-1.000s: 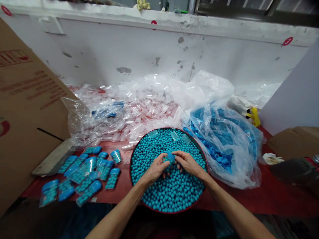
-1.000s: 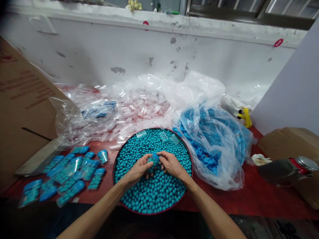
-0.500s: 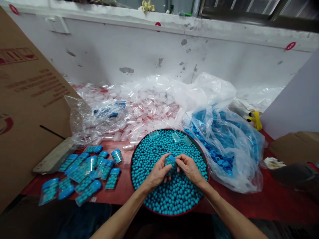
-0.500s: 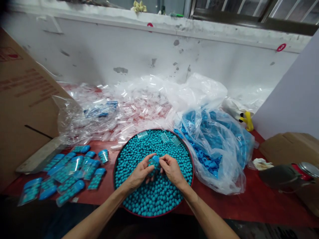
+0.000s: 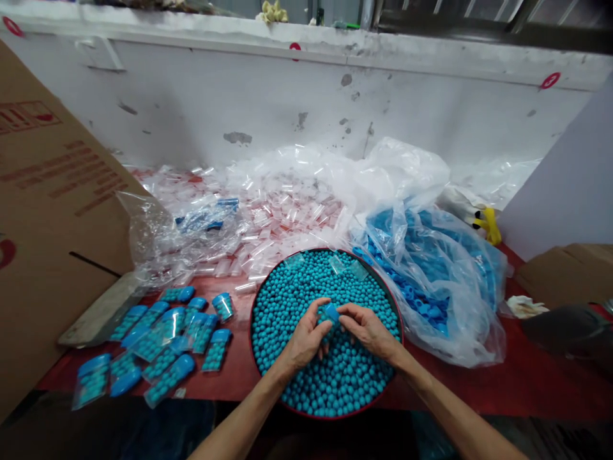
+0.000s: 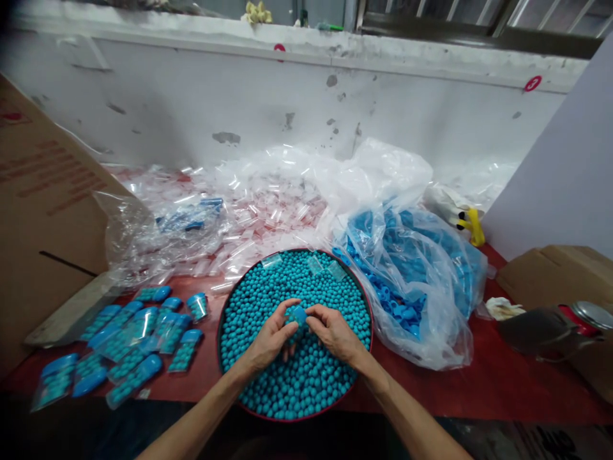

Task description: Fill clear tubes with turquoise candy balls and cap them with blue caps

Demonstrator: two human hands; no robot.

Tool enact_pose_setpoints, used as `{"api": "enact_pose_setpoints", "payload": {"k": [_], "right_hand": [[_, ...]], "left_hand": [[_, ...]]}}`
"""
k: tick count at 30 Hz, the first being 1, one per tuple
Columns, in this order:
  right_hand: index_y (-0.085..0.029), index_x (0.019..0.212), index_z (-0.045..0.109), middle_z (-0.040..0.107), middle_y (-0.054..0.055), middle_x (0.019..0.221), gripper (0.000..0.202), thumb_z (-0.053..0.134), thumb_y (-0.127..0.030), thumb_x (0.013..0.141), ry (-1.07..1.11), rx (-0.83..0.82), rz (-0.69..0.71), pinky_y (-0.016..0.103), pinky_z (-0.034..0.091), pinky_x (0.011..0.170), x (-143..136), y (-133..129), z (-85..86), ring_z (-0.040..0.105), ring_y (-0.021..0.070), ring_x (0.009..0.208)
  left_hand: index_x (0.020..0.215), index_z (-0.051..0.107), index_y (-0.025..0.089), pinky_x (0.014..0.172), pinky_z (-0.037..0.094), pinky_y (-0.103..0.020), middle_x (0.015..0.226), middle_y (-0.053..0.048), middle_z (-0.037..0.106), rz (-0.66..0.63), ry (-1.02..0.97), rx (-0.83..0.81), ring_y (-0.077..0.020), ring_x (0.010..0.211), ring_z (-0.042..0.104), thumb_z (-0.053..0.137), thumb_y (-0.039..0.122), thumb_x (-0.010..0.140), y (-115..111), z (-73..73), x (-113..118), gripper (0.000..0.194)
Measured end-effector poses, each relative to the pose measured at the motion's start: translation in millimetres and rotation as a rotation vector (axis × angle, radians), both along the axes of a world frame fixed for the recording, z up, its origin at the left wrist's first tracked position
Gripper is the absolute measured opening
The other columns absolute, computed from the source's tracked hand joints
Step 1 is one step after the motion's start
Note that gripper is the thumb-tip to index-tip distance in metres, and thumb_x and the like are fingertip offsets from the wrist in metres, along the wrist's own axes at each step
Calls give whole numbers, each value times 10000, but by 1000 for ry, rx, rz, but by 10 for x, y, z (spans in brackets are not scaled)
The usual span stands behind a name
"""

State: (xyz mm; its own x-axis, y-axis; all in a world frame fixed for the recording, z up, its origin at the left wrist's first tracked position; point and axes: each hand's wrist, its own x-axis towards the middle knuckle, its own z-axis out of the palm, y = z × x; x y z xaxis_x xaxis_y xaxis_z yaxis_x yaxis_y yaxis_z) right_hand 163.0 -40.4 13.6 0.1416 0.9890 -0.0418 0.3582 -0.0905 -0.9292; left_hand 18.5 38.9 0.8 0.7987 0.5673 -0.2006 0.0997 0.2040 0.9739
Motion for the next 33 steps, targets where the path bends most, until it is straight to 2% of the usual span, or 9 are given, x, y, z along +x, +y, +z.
{"api": "enact_pose_setpoints", "payload": {"k": [5, 10, 15, 19, 22, 24, 27, 30, 33], "right_hand": [[-176, 917, 630, 613, 2, 721, 250, 426, -271, 810, -167, 49, 59, 230, 400, 629, -15, -47, 16, 521, 122, 631], [-176, 979, 618, 610, 10, 728, 280, 426, -291, 810, -100, 27, 9, 246, 422, 642, -21, -69, -4, 527, 127, 644], [-186, 1060, 554, 583, 22, 850, 331, 503, -295, 752, 203, -52, 45, 221, 443, 528, 60, -34, 38, 504, 90, 565], [-142, 1131, 462, 568, 10, 768, 449, 535, -306, 719, 358, -82, -172, 233, 455, 462, 77, 83, 35, 504, 92, 501], [-134, 1163, 441, 599, 61, 860, 434, 474, -318, 772, 162, 21, -261, 309, 497, 600, -24, 114, 8, 577, 150, 635], [-146, 1165, 459, 575, 108, 1032, 401, 434, -313, 802, -66, 106, -188, 367, 457, 791, -113, 80, -5, 565, 207, 892], [-147, 1264, 349, 397, 147, 1269, 579, 520, -357, 751, -311, 119, -8, 410, 337, 943, -220, 6, -10, 359, 257, 1176], [-142, 1316, 216, 373, 161, 1253, 816, 628, -380, 653, -387, 102, 33, 406, 370, 909, -276, -15, 2, 382, 266, 1147], [-149, 1258, 281, 456, 127, 1117, 723, 623, -331, 647, -409, 188, -36, 372, 431, 827, -311, 13, 19, 477, 233, 1014]], "left_hand": [[1081, 424, 192, 330, 334, -129, 642, 64, 442, 5, -25, 25, -7, 367, 360, 477, 283, 759, 10, -50, -11, 339], [1033, 421, 185, 328, 325, -127, 586, 79, 422, 39, -37, -3, -10, 351, 348, 482, 293, 758, 12, -98, -3, 302], [1059, 350, 196, 291, 274, -115, 594, 63, 491, 8, -41, -65, -35, 339, 428, 485, 369, 750, 50, -83, -22, 379], [1050, 329, 206, 308, 308, -130, 613, 59, 498, -37, -46, -90, -55, 358, 471, 499, 399, 740, 46, -69, -17, 403], [1139, 293, 216, 343, 347, -163, 674, 42, 521, 17, -42, -69, -51, 366, 458, 479, 382, 756, 20, -42, -7, 456], [1200, 288, 220, 452, 419, -201, 753, 15, 546, 87, -62, 5, -67, 466, 501, 479, 337, 765, 2, -6, -2, 489], [1219, 330, 197, 725, 433, -246, 877, -18, 559, 152, -119, 80, -116, 754, 537, 492, 271, 764, -12, 62, 6, 488], [1200, 340, 171, 794, 397, -252, 920, -23, 555, 116, -156, -15, -121, 824, 512, 491, 256, 766, -15, 112, 21, 467], [1120, 394, 156, 766, 394, -237, 882, -19, 550, 80, -194, -92, -117, 796, 509, 507, 271, 755, -31, 143, 39, 399]]}}
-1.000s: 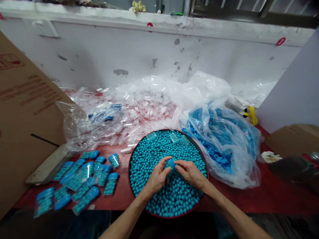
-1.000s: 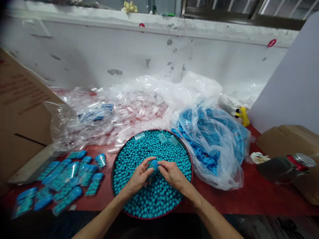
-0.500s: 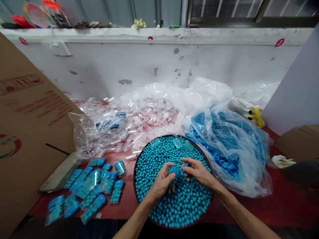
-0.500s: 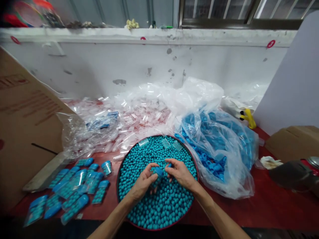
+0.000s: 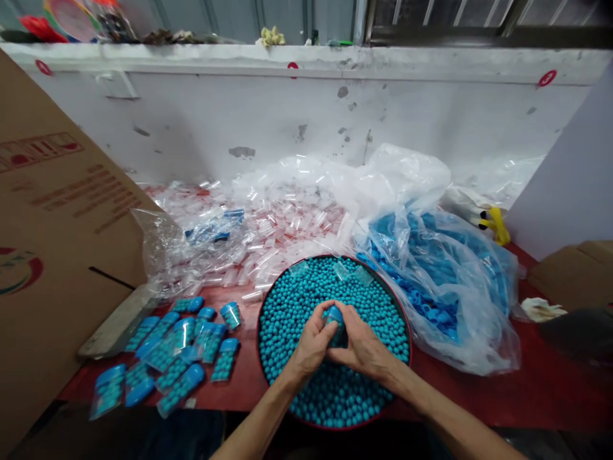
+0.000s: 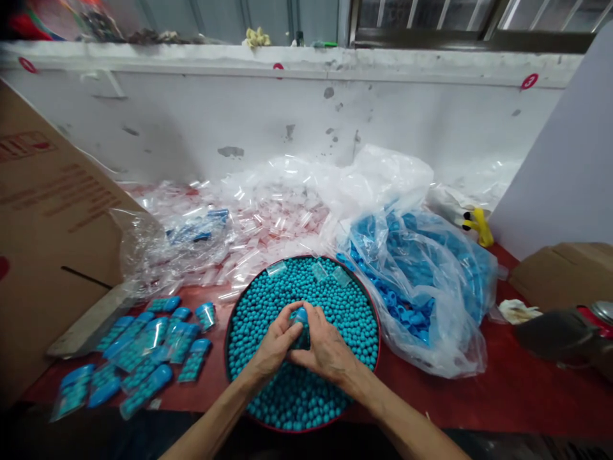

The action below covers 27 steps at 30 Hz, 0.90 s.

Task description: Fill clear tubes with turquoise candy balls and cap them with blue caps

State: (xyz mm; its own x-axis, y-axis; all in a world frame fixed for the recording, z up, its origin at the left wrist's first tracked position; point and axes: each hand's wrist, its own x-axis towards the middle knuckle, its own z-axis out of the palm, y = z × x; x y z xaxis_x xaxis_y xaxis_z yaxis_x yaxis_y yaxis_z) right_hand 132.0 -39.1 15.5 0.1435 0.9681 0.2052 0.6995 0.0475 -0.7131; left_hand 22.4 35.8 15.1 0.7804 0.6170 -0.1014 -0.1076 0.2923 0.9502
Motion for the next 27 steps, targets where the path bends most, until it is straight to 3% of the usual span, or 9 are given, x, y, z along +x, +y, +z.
{"api": "enact_pose_setpoints", "payload": {"k": [3, 6, 12, 15, 19, 22, 25, 27], "right_hand": [[-153, 1180, 349, 489, 105, 1027, 613, 603, -282, 638, -54, 99, -35, 368, 450, 778, -33, 21, -13, 501, 231, 951], [-132, 1176, 343, 498, 110, 971, 630, 599, -268, 617, -130, 124, -77, 374, 463, 724, -59, 20, -76, 523, 245, 891], [-134, 1227, 290, 489, 117, 979, 688, 591, -289, 628, -153, 28, -90, 376, 476, 668, -122, -22, -185, 545, 250, 847], [-184, 1289, 227, 443, 133, 1123, 714, 574, -286, 673, -134, -57, -18, 361, 483, 678, -130, -63, -135, 551, 240, 882], [-239, 1340, 123, 308, 140, 1298, 753, 548, -343, 728, -148, -75, 17, 370, 473, 754, -47, -91, -37, 546, 229, 924], [-226, 1337, 153, 384, 130, 1247, 633, 461, -325, 793, -149, -58, -14, 361, 473, 771, 17, -78, -24, 541, 221, 941], [-204, 1321, 215, 422, 129, 1216, 556, 420, -298, 812, -167, -67, -12, 355, 484, 757, 18, -58, -67, 535, 227, 967], [-200, 1309, 252, 425, 127, 1218, 529, 413, -291, 814, -177, -66, -5, 349, 493, 744, -4, -49, -110, 549, 223, 949]], "left_hand": [[1038, 432, 154, 689, 398, -217, 791, -4, 535, 19, -4, -29, -110, 722, 504, 532, 289, 729, -40, 27, 22, 352], [991, 449, 161, 587, 375, -187, 684, 28, 495, 112, 83, 8, -82, 601, 460, 523, 272, 722, -83, 39, 46, 300], [955, 481, 175, 557, 351, -195, 642, 41, 451, 152, 252, 293, -85, 560, 405, 467, 237, 746, -124, -21, 48, 218], [988, 472, 186, 605, 370, -214, 695, 26, 489, 137, 295, 431, -100, 600, 439, 432, 226, 767, -95, 16, -54, 229], [1086, 433, 207, 652, 391, -246, 776, -6, 556, 306, 478, 643, -134, 660, 506, 411, 249, 789, 130, 188, -476, 301], [1121, 450, 197, 745, 394, -305, 942, -62, 581, 564, 817, 882, -192, 805, 540, 399, 252, 793, 402, 295, -976, 337], [1161, 453, 144, 791, 385, -367, 1017, -129, 560, 818, 1214, 1065, -246, 902, 519, 348, 242, 806, 633, 249, -1391, 382], [1161, 462, 104, 845, 355, -408, 1053, -161, 541, 873, 1367, 1177, -283, 1016, 462, 340, 222, 803, 710, 114, -1509, 396]]}}
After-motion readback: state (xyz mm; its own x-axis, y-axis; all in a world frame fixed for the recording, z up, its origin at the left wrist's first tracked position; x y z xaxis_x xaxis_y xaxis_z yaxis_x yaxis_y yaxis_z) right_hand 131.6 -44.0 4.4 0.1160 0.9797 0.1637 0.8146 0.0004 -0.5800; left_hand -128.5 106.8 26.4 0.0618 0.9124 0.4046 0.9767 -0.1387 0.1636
